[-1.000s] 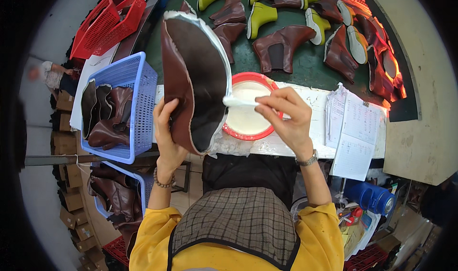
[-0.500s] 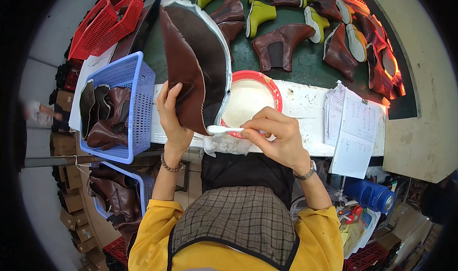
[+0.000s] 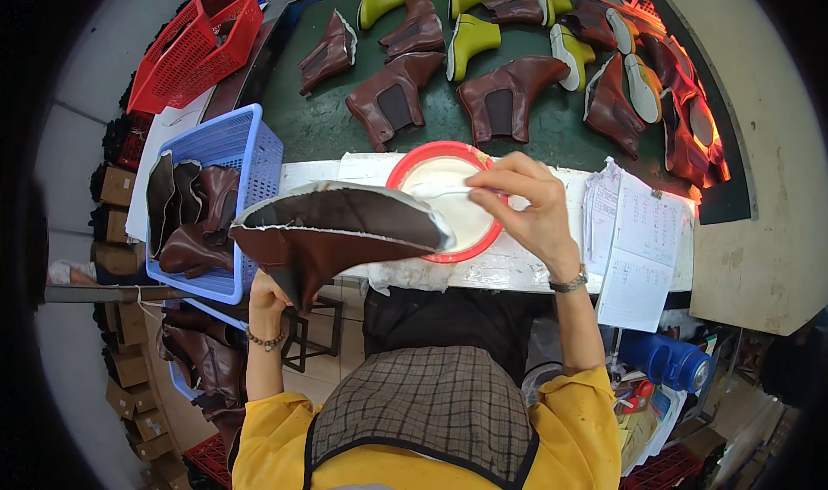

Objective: The recorder is applying white glue to the edges of leather boot uppers using a small brush.

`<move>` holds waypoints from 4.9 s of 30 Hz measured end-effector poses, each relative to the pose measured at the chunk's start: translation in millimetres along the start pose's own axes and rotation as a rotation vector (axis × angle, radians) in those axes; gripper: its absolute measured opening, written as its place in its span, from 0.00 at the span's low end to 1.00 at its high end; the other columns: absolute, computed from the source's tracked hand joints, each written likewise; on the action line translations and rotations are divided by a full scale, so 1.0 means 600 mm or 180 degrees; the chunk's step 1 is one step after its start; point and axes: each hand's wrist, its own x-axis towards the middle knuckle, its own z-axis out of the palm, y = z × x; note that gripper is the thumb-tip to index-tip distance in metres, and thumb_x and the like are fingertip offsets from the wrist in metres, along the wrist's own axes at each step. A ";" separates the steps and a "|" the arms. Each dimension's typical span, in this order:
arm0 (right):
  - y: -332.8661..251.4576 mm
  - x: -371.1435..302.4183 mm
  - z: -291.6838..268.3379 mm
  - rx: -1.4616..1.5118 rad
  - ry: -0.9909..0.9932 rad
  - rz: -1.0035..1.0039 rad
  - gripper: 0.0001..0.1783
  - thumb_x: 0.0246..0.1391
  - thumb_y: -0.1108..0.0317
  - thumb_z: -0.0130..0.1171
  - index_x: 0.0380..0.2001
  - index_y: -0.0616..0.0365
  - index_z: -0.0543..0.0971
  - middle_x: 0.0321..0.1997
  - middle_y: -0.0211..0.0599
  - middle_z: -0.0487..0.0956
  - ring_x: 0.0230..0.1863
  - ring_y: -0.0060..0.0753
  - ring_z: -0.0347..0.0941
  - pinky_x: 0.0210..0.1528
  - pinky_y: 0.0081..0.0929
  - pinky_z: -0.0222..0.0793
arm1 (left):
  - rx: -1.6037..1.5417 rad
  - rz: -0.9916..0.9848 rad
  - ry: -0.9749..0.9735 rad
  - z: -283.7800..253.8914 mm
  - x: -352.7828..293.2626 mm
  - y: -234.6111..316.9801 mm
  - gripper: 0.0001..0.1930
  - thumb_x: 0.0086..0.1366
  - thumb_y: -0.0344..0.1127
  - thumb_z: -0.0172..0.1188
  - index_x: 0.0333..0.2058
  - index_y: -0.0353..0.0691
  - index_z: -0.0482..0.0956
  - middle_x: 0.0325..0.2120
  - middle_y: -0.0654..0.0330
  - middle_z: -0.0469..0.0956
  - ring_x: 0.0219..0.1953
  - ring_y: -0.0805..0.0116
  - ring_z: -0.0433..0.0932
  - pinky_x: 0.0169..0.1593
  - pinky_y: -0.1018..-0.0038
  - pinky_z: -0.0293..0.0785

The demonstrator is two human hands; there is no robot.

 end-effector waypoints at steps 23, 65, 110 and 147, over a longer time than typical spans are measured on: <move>-0.042 0.058 0.009 -0.0187 -0.0455 -0.0830 0.08 0.49 0.65 0.75 0.34 0.47 0.89 0.34 0.22 0.81 0.37 0.21 0.72 0.46 0.28 0.55 | -0.0042 -0.1019 -0.0912 0.052 0.043 -0.024 0.34 0.28 0.15 0.68 0.45 0.24 0.81 0.41 0.45 0.84 0.43 0.54 0.84 0.46 0.61 0.82; 0.267 -0.149 0.025 0.0495 0.1191 0.2264 0.10 0.67 0.66 0.57 0.30 0.53 0.72 0.18 0.15 0.63 0.17 0.07 0.54 0.17 0.16 0.45 | -0.0431 0.1172 0.0905 -0.125 0.749 0.047 0.06 0.43 0.24 0.63 0.24 0.38 0.82 0.25 0.57 0.81 0.27 0.63 0.80 0.37 0.69 0.77; 0.254 -0.054 0.045 -0.0247 0.1011 0.1830 0.24 0.63 0.53 0.63 0.48 0.67 0.82 0.46 0.51 0.84 0.45 0.46 0.77 0.50 0.36 0.72 | 0.3695 0.2413 0.0560 0.004 0.269 0.188 0.14 0.67 0.43 0.60 0.32 0.42 0.89 0.26 0.58 0.86 0.29 0.63 0.85 0.33 0.67 0.77; 0.247 -0.056 0.062 -0.0083 0.1327 0.1709 0.23 0.63 0.56 0.66 0.45 0.70 0.83 0.36 0.53 0.85 0.35 0.40 0.80 0.37 0.32 0.77 | 0.5045 0.2040 0.0344 0.008 0.248 0.188 0.31 0.58 0.27 0.59 0.63 0.45 0.72 0.19 0.52 0.79 0.22 0.52 0.79 0.27 0.57 0.69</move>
